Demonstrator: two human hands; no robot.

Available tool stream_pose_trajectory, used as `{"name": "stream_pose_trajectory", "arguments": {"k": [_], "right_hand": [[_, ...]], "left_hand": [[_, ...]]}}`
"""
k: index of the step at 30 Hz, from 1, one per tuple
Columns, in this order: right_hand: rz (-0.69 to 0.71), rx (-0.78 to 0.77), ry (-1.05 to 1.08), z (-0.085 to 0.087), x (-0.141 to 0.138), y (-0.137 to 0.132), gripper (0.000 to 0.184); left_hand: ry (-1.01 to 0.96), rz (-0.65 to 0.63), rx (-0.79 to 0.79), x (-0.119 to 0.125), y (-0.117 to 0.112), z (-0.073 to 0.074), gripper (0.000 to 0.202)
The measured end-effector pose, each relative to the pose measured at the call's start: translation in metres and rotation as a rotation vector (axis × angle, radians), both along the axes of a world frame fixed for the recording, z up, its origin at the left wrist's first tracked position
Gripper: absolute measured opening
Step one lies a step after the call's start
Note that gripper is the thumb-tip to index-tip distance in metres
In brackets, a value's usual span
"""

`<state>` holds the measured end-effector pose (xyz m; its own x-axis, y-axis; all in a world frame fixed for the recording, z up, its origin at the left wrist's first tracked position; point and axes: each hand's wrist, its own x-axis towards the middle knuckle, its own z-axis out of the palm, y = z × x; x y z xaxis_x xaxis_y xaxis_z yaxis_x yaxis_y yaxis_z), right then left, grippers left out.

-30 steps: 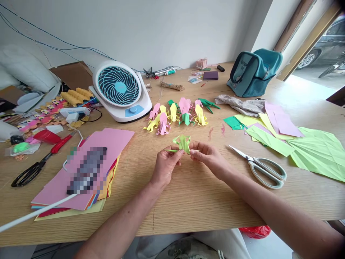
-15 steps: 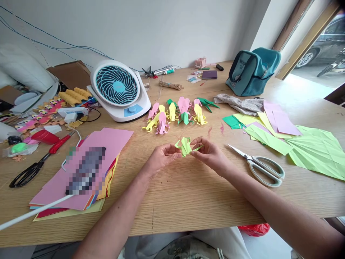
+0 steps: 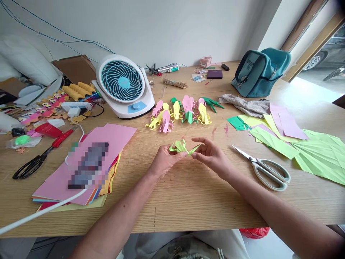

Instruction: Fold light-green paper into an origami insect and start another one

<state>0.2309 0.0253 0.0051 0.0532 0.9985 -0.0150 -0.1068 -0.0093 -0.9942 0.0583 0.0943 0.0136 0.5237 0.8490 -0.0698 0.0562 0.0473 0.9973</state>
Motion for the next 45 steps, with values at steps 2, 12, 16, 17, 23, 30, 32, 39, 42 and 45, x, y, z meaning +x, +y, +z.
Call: {"name": "stream_pose_trajectory", "arguments": {"k": [2,12,16,17,23,30,32,39,42,45], "right_hand": [[-0.003,-0.047,0.008,0.001,0.000,0.001,0.048],[-0.034,-0.057,-0.023,-0.001,-0.006,0.001,0.040],[-0.091,-0.103,0.030,0.002,-0.004,0.001,0.038],[-0.108,-0.117,0.072,0.003,-0.003,0.000,0.037],[-0.132,-0.192,0.329,0.006,-0.002,-0.002,0.037],[-0.134,-0.189,0.230,-0.003,-0.009,-0.001,0.040],[-0.153,-0.167,0.180,-0.004,-0.010,-0.001,0.039],[-0.195,-0.020,0.114,-0.001,-0.010,-0.001,0.033],[-0.203,0.030,0.054,-0.003,-0.009,-0.001,0.032],[-0.224,0.071,-0.033,-0.006,-0.008,0.000,0.032]], "left_hand": [[-0.002,0.015,0.000,0.000,0.000,0.000,0.023],[0.001,-0.098,-0.077,-0.004,0.003,0.001,0.029],[-0.113,-0.132,-0.166,-0.009,0.010,0.003,0.048],[-0.138,-0.143,-0.200,-0.010,0.012,0.003,0.055],[-0.108,-0.094,-0.311,0.002,0.001,-0.003,0.045],[-0.231,0.138,-0.223,0.027,-0.026,-0.009,0.031],[-0.226,0.183,-0.206,0.029,-0.028,-0.008,0.032],[-0.185,0.207,-0.149,0.029,-0.028,-0.006,0.028],[-0.153,0.195,-0.078,0.028,-0.027,-0.010,0.027],[-0.120,0.195,-0.050,0.029,-0.026,-0.015,0.026]]}}
